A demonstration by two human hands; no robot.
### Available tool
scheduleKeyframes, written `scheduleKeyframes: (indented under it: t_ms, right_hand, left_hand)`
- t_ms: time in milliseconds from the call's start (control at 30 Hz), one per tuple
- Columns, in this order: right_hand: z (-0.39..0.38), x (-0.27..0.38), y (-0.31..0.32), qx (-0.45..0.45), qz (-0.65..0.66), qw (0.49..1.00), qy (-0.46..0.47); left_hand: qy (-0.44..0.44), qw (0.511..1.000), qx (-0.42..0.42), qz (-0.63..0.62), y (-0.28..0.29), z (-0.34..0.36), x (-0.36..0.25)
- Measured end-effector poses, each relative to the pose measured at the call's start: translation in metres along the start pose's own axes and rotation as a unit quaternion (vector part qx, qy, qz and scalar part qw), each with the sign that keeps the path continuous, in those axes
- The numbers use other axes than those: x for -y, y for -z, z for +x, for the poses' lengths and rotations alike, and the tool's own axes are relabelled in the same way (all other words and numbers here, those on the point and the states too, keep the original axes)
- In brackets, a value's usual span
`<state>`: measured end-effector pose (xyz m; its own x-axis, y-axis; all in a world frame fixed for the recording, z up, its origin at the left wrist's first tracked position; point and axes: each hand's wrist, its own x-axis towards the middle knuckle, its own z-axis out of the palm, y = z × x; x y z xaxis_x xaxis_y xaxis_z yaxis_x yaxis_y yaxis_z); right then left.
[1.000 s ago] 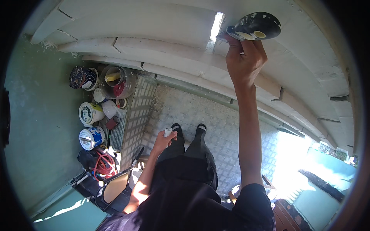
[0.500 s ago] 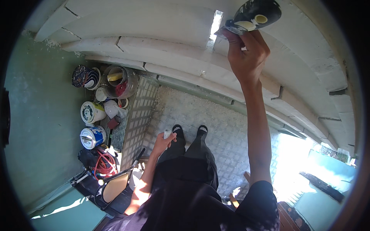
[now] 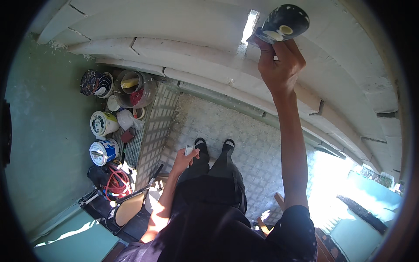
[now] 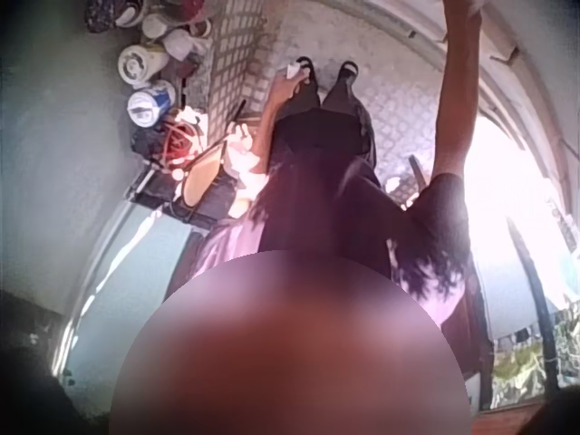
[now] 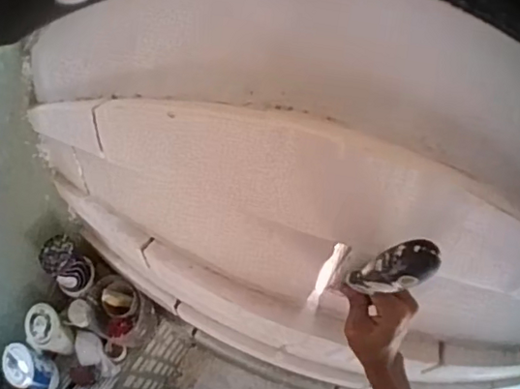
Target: Scraping and patching a ceiling beam with a putty knife and compound.
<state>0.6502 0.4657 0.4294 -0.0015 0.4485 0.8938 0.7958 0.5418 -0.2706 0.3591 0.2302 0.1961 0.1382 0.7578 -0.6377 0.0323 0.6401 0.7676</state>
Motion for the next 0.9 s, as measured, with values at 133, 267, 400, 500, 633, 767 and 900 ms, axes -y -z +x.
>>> scheduleKeyframes:
  t_ms: [133, 267, 400, 500, 633, 767, 900]
  right_hand:
    - [-0.018, -0.004, -0.005, 0.008, 0.002, 0.999, -0.032]
    - [-0.022, 0.0, -0.008, 0.03, 0.004, 0.998, -0.046]
    - [-0.021, -0.005, -0.003, 0.011, 0.027, 0.999, -0.021]
    - [-0.001, 0.002, 0.005, -0.015, 0.033, 0.999, -0.002]
    - [0.002, 0.004, -0.003, 0.005, 0.031, 1.0, -0.004]
    - [-0.009, -0.004, -0.006, -0.009, -0.008, 0.999, 0.053]
    - [-0.015, -0.006, -0.01, -0.005, -0.004, 1.0, 0.012]
  left_hand:
    - [0.0, 1.0, 0.003, 0.011, -0.001, 0.002, -0.004]
    - [-0.006, 1.0, 0.005, 0.004, 0.002, 0.002, -0.004]
    - [-0.009, 1.0, 0.001, 0.001, 0.006, -0.003, 0.002]
    - [0.001, 1.0, -0.003, 0.014, 0.008, -0.007, 0.006]
    - [0.002, 1.0, -0.002, 0.005, 0.008, -0.007, 0.007]
    - [0.003, 1.0, 0.003, 0.005, 0.009, -0.003, 0.005]
    - [0.004, 1.0, 0.0, 0.016, 0.008, -0.002, 0.004]
